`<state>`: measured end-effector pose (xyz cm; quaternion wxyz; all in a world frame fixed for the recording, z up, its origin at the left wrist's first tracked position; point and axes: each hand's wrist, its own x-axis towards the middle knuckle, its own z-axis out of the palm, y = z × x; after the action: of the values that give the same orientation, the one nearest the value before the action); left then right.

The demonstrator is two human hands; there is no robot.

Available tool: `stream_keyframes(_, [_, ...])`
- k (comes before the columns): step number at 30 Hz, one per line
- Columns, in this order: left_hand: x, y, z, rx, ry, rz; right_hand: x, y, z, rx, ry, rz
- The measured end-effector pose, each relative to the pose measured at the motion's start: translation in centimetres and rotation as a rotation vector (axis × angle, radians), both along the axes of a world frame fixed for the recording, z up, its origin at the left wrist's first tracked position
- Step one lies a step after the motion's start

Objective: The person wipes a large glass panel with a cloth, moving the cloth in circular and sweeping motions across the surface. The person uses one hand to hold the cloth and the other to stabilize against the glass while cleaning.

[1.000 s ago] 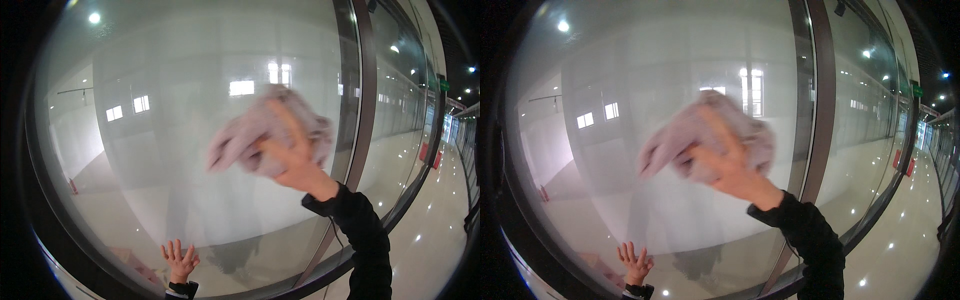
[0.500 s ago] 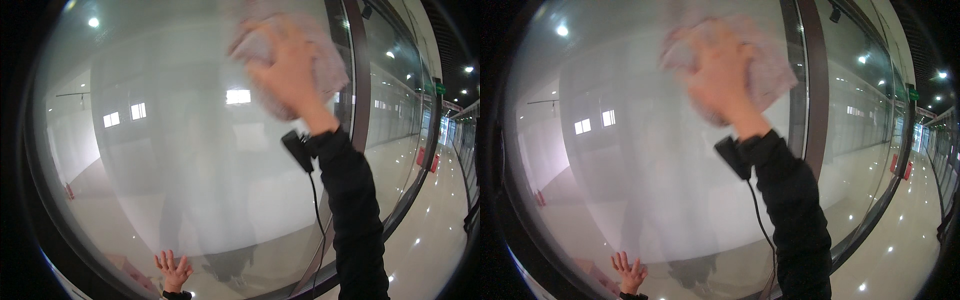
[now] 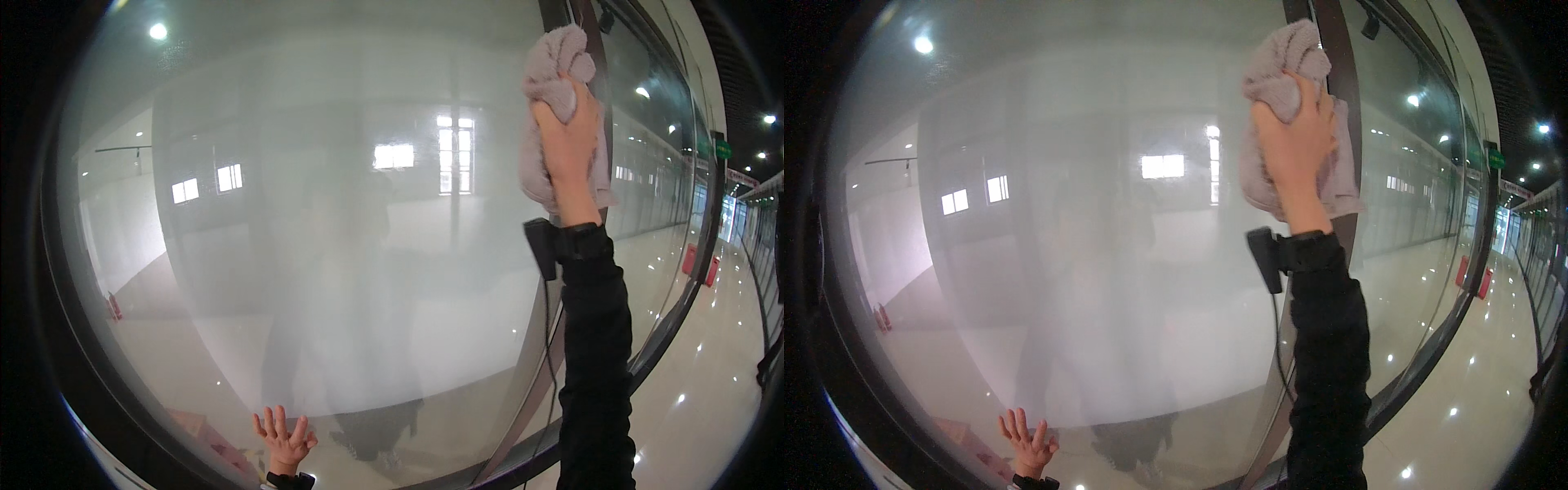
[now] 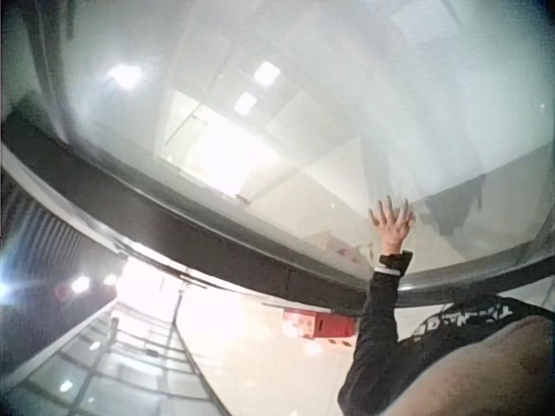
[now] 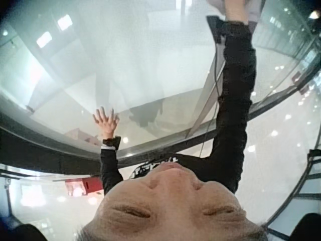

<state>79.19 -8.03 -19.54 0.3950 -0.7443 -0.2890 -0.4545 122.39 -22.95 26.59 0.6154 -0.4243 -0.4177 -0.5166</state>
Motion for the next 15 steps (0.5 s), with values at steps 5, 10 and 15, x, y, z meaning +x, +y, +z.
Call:
stream_keyframes(5, [0.2,0.0,0.3,0.007,-0.006,-0.005,-6.7,1.0,-7.0,-0.27,-0.425,-0.059])
stream_keyframes(10, [-0.1,0.2,0.3,0.001,0.008,0.007,-7.3,1.0,-13.1,-0.731,-0.898,0.234])
stream_keyframes(15, [-0.4,0.3,0.3,-0.014,0.028,0.018,-0.7,-1.7,-9.0,-0.418,-0.477,0.092])
